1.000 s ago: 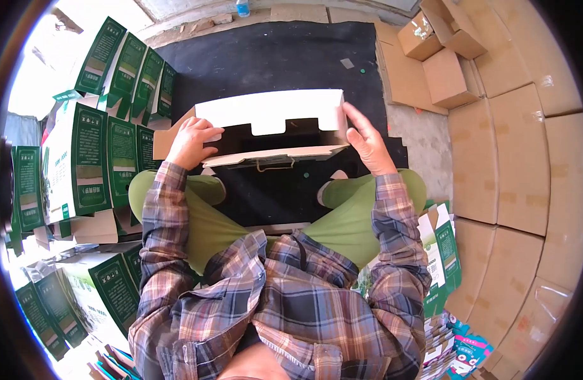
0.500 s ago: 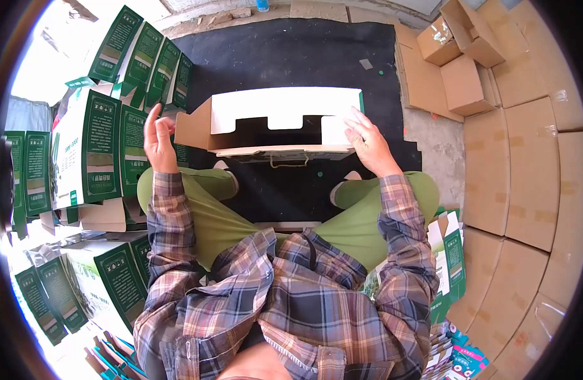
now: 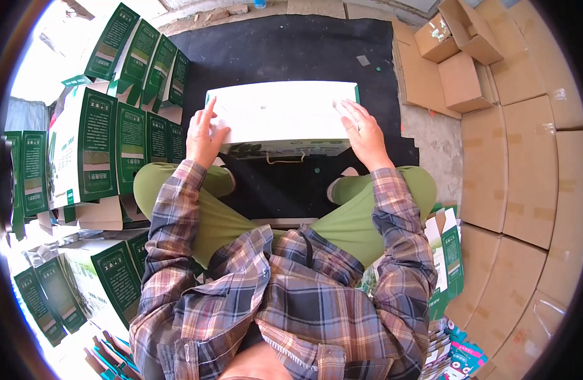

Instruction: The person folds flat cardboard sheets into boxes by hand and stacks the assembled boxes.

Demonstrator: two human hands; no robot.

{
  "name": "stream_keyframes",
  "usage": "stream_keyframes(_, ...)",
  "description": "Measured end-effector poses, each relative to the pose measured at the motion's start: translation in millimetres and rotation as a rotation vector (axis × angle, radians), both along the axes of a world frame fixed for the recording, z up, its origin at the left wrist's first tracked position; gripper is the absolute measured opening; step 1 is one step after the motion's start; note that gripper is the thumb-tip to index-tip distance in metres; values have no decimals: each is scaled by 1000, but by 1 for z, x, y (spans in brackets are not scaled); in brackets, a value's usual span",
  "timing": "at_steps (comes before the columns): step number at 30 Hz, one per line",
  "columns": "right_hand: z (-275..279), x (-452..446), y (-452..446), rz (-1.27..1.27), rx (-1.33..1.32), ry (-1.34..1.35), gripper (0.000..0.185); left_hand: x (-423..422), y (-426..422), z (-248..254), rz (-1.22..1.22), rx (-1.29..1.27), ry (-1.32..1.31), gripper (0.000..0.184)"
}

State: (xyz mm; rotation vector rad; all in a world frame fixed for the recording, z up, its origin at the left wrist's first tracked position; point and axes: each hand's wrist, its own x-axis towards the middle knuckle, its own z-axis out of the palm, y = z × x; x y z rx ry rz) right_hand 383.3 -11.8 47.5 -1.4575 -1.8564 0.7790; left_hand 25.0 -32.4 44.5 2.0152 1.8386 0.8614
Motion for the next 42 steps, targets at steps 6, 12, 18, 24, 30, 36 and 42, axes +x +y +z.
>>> stream_keyframes(6,14,-21,-17,52,124,-517,65,8,-3,-9,-224,106,379,53)
stream_keyframes(12,14,-22,-15,87,102,-489,63,17,-6,0,-245,-51,420,50)
stream_keyframes(18,5,-17,-15,98,111,-590,50,19,-7,0,-284,-117,479,46)
stream_keyframes(24,12,-14,-15,29,127,-382,53,15,-10,0,-141,48,222,59)
stream_keyframes(30,-10,33,13,-427,-639,339,49,-45,28,-68,421,-100,-492,45)
stream_keyframes(36,-64,49,9,-381,-947,350,46,-40,32,-95,374,-821,-1257,54)
stream_keyframes(42,-24,50,9,-353,-595,656,49,-21,24,-32,63,-423,-1442,38)
